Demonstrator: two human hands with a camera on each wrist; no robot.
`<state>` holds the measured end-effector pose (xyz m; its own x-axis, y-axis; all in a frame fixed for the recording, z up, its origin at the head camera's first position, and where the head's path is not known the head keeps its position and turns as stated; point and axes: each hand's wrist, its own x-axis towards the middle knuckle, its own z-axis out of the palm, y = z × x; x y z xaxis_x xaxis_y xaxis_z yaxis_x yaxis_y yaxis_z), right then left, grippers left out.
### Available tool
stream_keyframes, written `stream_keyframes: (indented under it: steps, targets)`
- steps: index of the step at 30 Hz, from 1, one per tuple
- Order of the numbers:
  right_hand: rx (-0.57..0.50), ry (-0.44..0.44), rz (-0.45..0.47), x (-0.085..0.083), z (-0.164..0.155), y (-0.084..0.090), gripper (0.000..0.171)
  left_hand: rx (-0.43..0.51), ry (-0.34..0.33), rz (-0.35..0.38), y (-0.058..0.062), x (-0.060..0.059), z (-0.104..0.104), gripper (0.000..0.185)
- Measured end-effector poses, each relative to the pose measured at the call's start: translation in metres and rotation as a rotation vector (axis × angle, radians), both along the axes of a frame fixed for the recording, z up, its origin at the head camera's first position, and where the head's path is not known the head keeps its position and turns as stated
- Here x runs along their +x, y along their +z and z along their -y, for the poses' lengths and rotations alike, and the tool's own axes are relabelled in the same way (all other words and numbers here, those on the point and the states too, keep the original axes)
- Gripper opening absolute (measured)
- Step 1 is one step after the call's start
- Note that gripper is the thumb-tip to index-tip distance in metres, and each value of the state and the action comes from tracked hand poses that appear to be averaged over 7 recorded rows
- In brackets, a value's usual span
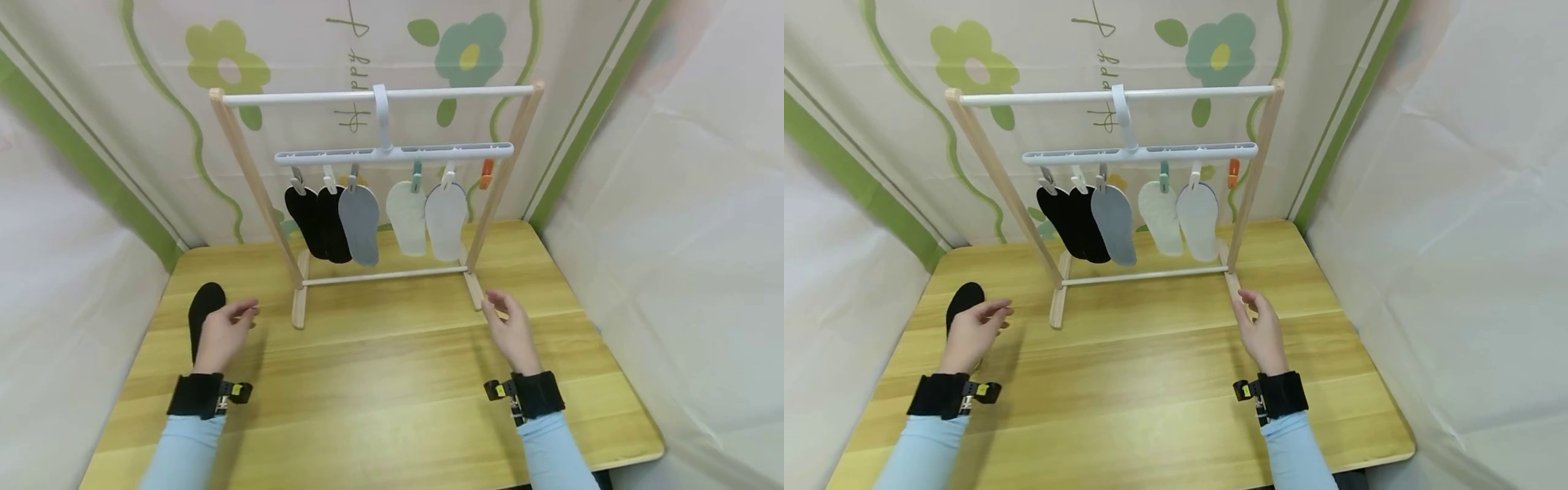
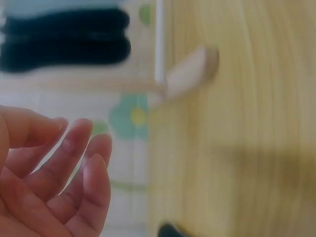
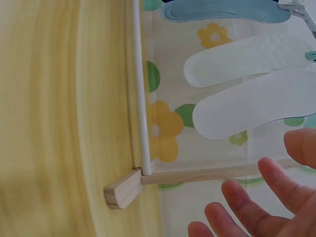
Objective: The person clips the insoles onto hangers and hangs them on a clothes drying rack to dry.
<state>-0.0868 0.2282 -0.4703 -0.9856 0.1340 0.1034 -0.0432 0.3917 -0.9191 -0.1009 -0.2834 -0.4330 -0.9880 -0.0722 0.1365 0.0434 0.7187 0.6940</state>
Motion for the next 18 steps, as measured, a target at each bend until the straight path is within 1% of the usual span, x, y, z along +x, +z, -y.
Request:
stream_keyframes:
  steps: [3,5,9,11,13,18]
  targets:
    - [0.013,0.005,0.015,0.007,0.002,-0.006,0.042,-0.007,0.062,0.015,-0.001,0.003,0.024,0.033]
    - [0.026,0.007,0.028,0.011,0.002,-0.009,0.041,-0.005,0.104,0.026,-0.001,0.002,0.037,0.034]
    - [0.045,0.015,0.054,0.016,0.004,-0.013,0.036,-0.024,0.226,0.064,0.0,-0.002,0.06,0.036]
    - [0.049,0.01,0.056,0.018,0.004,-0.014,0.034,-0.034,0.266,0.079,0.0,-0.009,0.07,0.038]
    - [0.048,0.01,0.053,0.02,0.005,-0.016,0.033,-0.023,0.28,0.113,-0.001,-0.016,0.082,0.042]
    - [0.06,0.009,0.041,0.023,0.005,-0.017,0.031,-0.03,0.24,0.249,-0.012,-0.037,0.113,0.057]
